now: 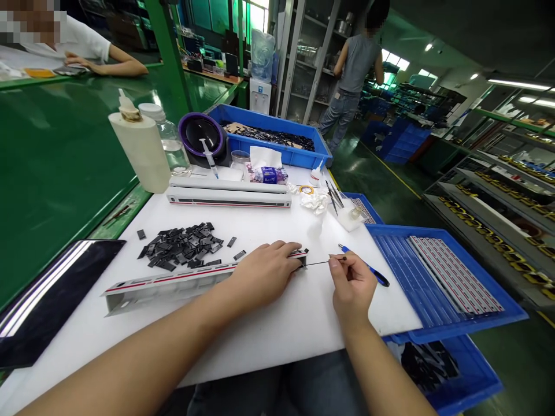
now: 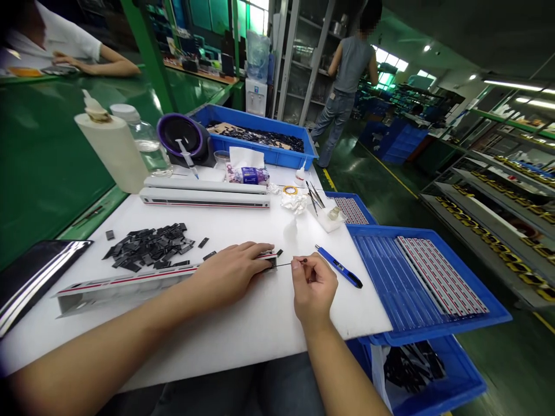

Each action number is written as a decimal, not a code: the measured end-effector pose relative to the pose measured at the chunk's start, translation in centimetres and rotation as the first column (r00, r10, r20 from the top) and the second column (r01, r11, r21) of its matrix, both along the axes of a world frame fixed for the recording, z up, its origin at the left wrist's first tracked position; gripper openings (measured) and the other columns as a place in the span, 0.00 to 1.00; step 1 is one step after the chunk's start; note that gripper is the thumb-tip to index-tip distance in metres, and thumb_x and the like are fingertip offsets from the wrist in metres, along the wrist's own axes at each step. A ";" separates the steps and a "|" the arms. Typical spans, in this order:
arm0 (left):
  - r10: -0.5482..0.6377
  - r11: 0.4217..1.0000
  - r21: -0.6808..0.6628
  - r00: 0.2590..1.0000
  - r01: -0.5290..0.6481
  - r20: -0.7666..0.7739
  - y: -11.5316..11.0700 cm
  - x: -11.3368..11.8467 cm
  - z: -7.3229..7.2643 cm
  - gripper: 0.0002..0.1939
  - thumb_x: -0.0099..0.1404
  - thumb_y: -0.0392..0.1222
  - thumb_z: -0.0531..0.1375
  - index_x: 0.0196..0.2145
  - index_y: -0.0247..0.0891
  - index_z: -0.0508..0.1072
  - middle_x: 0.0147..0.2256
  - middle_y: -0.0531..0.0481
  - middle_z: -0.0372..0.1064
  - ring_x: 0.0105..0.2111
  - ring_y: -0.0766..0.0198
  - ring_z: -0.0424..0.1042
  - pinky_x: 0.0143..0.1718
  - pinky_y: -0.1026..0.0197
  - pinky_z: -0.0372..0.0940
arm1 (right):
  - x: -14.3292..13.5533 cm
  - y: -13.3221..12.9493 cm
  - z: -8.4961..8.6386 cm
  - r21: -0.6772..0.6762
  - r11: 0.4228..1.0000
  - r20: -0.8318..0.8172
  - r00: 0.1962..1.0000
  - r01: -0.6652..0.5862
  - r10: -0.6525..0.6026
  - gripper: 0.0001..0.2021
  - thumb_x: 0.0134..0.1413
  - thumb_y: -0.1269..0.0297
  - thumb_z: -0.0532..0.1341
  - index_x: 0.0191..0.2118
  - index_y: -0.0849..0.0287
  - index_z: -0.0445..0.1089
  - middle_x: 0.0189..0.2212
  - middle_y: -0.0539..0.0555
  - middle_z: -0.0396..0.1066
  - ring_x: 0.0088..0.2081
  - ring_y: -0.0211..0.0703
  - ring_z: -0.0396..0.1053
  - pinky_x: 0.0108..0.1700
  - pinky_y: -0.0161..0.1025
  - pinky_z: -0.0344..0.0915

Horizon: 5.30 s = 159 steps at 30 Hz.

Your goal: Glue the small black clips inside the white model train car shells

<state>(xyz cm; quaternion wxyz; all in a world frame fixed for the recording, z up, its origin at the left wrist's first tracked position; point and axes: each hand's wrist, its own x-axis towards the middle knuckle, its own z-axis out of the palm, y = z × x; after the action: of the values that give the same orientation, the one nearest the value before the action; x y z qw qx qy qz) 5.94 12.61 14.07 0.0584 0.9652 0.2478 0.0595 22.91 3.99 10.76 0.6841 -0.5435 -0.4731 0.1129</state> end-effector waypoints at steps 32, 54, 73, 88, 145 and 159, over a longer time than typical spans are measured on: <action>-0.022 0.997 0.073 1.000 0.022 -0.006 0.3 0.0 -0.7 0.16 0.73 0.42 0.49 0.51 0.44 0.74 0.62 0.48 0.61 0.56 0.50 0.65 0.54 0.46 0.66 | 7.3 -14.3 2.0 -0.835 0.525 0.322 0.919 0.164 0.225 0.13 0.64 0.57 0.53 0.29 0.56 0.64 0.21 0.45 0.59 0.24 0.37 0.57 0.28 0.35 0.53; -0.021 0.996 0.091 1.000 0.022 -0.019 0.1 0.0 -0.9 0.17 0.73 0.42 0.49 0.52 0.44 0.73 0.62 0.47 0.60 0.57 0.49 0.64 0.56 0.44 0.64 | 5.6 -19.3 -10.6 -0.522 0.821 -0.707 0.655 -0.231 -0.265 0.22 0.49 0.44 0.68 0.27 0.57 0.62 0.15 0.38 0.41 0.17 0.28 0.36 0.18 0.28 0.41; -0.019 0.997 0.078 0.999 0.022 -0.049 0.2 0.0 -0.6 0.17 0.74 0.42 0.49 0.53 0.44 0.73 0.63 0.48 0.59 0.57 0.51 0.64 0.56 0.46 0.65 | 6.6 -19.1 -11.6 -0.576 0.801 -0.699 0.606 -0.165 -0.378 0.22 0.43 0.45 0.70 0.27 0.57 0.63 0.15 0.37 0.40 0.17 0.27 0.35 0.16 0.28 0.38; -0.023 1.000 0.001 1.000 0.023 -0.006 0.8 0.0 -0.1 0.18 0.72 0.43 0.48 0.49 0.45 0.75 0.64 0.47 0.57 0.60 0.50 0.62 0.57 0.45 0.63 | 8.2 -13.3 5.4 -0.347 0.885 -0.053 0.949 -0.310 0.312 0.08 0.57 0.66 0.63 0.42 0.53 0.78 0.20 0.49 0.68 0.22 0.38 0.65 0.26 0.36 0.62; 0.051 0.983 0.171 0.992 -0.070 0.117 1.1 -3.9 3.8 0.20 0.69 0.50 0.54 0.56 0.43 0.69 0.59 0.46 0.66 0.55 0.50 0.68 0.55 0.47 0.66 | 1.7 3.3 1.1 -0.597 0.761 0.672 0.676 0.254 0.301 0.11 0.61 0.58 0.58 0.41 0.54 0.77 0.40 0.54 0.73 0.37 0.44 0.72 0.37 0.39 0.62; 0.330 0.867 0.327 0.925 -0.377 0.191 -4.5 -13.4 0.7 0.23 0.66 0.38 0.53 0.58 0.40 0.68 0.51 0.43 0.74 0.50 0.50 0.74 0.59 0.43 0.63 | 4.9 2.3 0.8 -0.029 0.995 0.275 0.958 0.099 -0.087 0.04 0.56 0.66 0.58 0.31 0.58 0.68 0.24 0.48 0.63 0.26 0.39 0.61 0.30 0.37 0.60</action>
<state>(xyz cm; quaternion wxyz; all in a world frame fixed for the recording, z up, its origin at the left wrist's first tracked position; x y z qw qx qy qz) -7.45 8.10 14.77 -0.1140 0.8919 0.4012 0.1751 27.81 6.30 11.58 0.6051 -0.5902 -0.5341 0.0146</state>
